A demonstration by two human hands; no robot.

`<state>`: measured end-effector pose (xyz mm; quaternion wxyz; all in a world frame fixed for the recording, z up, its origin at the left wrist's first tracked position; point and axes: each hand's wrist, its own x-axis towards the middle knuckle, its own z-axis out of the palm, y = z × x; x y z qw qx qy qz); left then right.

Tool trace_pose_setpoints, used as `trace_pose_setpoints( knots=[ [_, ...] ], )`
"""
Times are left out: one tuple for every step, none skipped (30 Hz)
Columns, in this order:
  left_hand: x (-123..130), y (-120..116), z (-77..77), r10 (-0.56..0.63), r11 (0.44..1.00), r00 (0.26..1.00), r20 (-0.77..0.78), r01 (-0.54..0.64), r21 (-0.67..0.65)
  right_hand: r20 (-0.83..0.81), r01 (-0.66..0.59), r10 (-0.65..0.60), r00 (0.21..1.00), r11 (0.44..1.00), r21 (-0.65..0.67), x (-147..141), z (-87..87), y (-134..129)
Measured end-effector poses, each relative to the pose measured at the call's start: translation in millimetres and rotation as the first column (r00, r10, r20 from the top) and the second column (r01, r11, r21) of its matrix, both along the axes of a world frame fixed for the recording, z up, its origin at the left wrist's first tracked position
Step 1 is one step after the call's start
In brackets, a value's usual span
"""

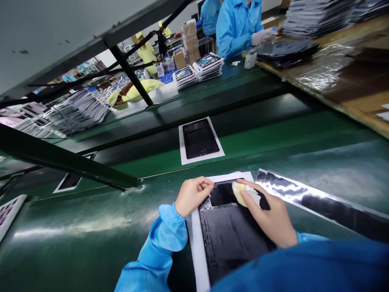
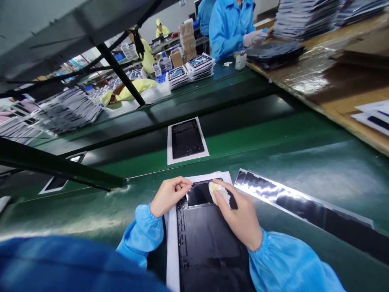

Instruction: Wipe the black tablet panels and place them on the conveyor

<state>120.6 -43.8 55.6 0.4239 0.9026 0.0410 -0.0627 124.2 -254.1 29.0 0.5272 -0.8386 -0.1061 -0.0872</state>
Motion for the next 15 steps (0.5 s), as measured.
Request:
trace_pose_setpoints(
  knots=[
    [0.2,0.2,-1.0,0.0,1.0,1.0,-0.004,0.0,0.003,-0.001,0.001,-0.001,1.0,1.0,-0.018,0.2,-1.8,0.1],
    [0.3,0.3,-1.7,0.002,1.0,1.0,-0.007,-0.002,0.005,-0.005,0.001,-0.001,1.0,1.0,-0.031,0.7,-3.5,0.2],
    [0.5,0.3,-2.1,0.005,1.0,1.0,-0.009,-0.005,0.006,-0.006,0.0,0.0,1.0,0.999,-0.037,1.3,-5.0,0.2],
    [0.6,0.1,-2.3,0.009,1.0,1.0,-0.011,-0.009,0.007,-0.004,-0.003,0.003,1.0,0.999,-0.037,2.1,-6.2,0.1],
    [0.7,-0.2,-2.2,0.014,1.0,1.0,-0.013,-0.014,0.008,0.001,-0.006,0.006,1.0,0.999,-0.033,2.8,-7.0,-0.1],
    [0.7,-0.6,-1.9,0.017,1.0,1.0,-0.015,-0.017,0.01,0.001,-0.009,0.009,1.0,1.0,-0.029,3.4,-7.5,-0.3],
    [0.7,-1.1,-1.6,0.02,1.0,1.0,-0.017,-0.02,0.013,-0.002,-0.008,0.008,1.0,1.0,-0.026,3.9,-7.6,-0.6],
    [0.8,-1.6,-1.2,0.022,1.0,1.0,-0.02,-0.022,0.016,-0.007,-0.004,0.004,1.0,1.0,-0.024,4.2,-7.4,-0.8],
    [0.8,-2.1,-0.8,0.024,1.0,0.999,-0.023,-0.023,0.021,-0.013,-0.001,0.0,1.0,1.0,-0.021,4.4,-7.0,-1.0],
    [0.9,-2.6,-0.4,0.024,0.999,0.999,-0.026,-0.024,0.024,-0.021,0.003,-0.004,1.0,1.0,-0.018,4.4,-6.5,-1.1],
    [1.0,-3.0,-0.1,0.024,0.999,0.999,-0.028,-0.024,0.027,-0.027,0.007,-0.007,1.0,1.0,-0.016,4.4,-6.1,-1.2],
    [1.1,-3.3,0.1,0.025,0.999,0.999,-0.029,-0.024,0.03,-0.032,0.009,-0.009,0.999,1.0,-0.013,4.4,-5.8,-1.1],
    [1.2,-3.5,0.3,0.025,0.999,0.999,-0.031,-0.025,0.031,-0.036,0.011,-0.011,0.999,1.0,-0.012,4.5,-5.6,-0.9],
    [1.3,-3.5,0.4,0.026,0.999,0.999,-0.032,-0.025,0.032,-0.04,0.013,-0.013,0.999,1.0,-0.012,4.6,-5.7,-0.7],
    [1.4,-3.5,0.4,0.027,0.999,0.999,-0.033,-0.025,0.034,-0.041,0.015,-0.015,0.999,1.0,-0.012,4.7,-5.9,-0.5]
  ],
)
